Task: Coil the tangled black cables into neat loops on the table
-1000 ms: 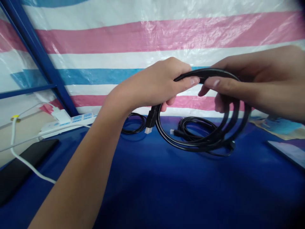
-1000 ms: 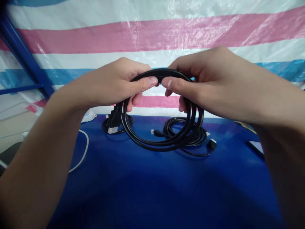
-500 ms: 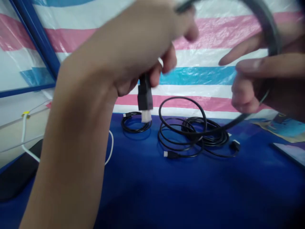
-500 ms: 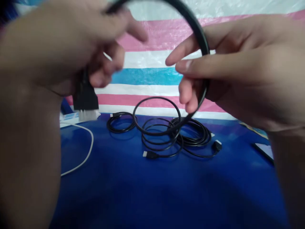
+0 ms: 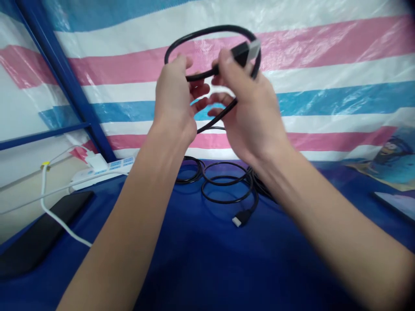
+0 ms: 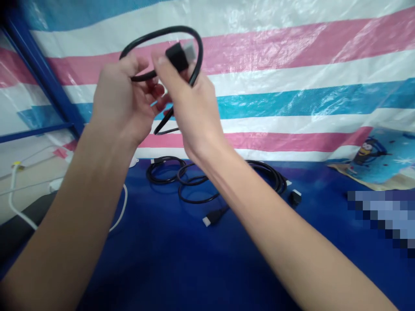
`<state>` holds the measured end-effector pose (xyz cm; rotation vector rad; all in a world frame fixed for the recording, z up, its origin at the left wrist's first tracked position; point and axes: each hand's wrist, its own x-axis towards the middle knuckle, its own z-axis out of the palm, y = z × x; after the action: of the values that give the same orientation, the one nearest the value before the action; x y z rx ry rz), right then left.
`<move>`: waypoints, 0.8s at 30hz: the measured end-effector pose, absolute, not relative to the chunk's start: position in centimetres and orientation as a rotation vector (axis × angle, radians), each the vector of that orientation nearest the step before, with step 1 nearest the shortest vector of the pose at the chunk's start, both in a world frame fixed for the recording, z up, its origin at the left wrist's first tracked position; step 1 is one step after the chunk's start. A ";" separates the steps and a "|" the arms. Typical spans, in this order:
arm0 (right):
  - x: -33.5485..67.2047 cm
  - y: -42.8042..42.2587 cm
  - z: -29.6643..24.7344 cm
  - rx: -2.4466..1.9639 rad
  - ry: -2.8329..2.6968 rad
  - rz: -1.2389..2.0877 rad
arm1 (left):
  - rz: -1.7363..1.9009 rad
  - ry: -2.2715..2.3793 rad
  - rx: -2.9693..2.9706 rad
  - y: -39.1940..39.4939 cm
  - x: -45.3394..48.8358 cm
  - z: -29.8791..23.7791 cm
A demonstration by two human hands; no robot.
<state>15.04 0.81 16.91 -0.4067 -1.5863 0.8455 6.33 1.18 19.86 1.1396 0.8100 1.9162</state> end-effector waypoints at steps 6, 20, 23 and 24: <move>19.2 1.8 18.6 -0.249 -1.447 1.123 | 1.664 0.602 1.461 0.4 5.7 20.6; 23.8 2.3 19.2 -0.992 -2.251 0.599 | 1.138 0.984 2.216 -0.2 7.5 19.8; 23.5 2.3 19.4 -0.892 -2.093 0.685 | 1.432 1.144 2.376 -0.3 8.0 19.7; 23.4 2.2 19.4 -0.825 -2.028 0.709 | 1.555 1.145 2.403 -0.2 7.9 19.7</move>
<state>23.41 2.18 19.42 -0.8249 -2.0281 0.7088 7.93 -0.22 19.72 2.4026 1.1447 1.5553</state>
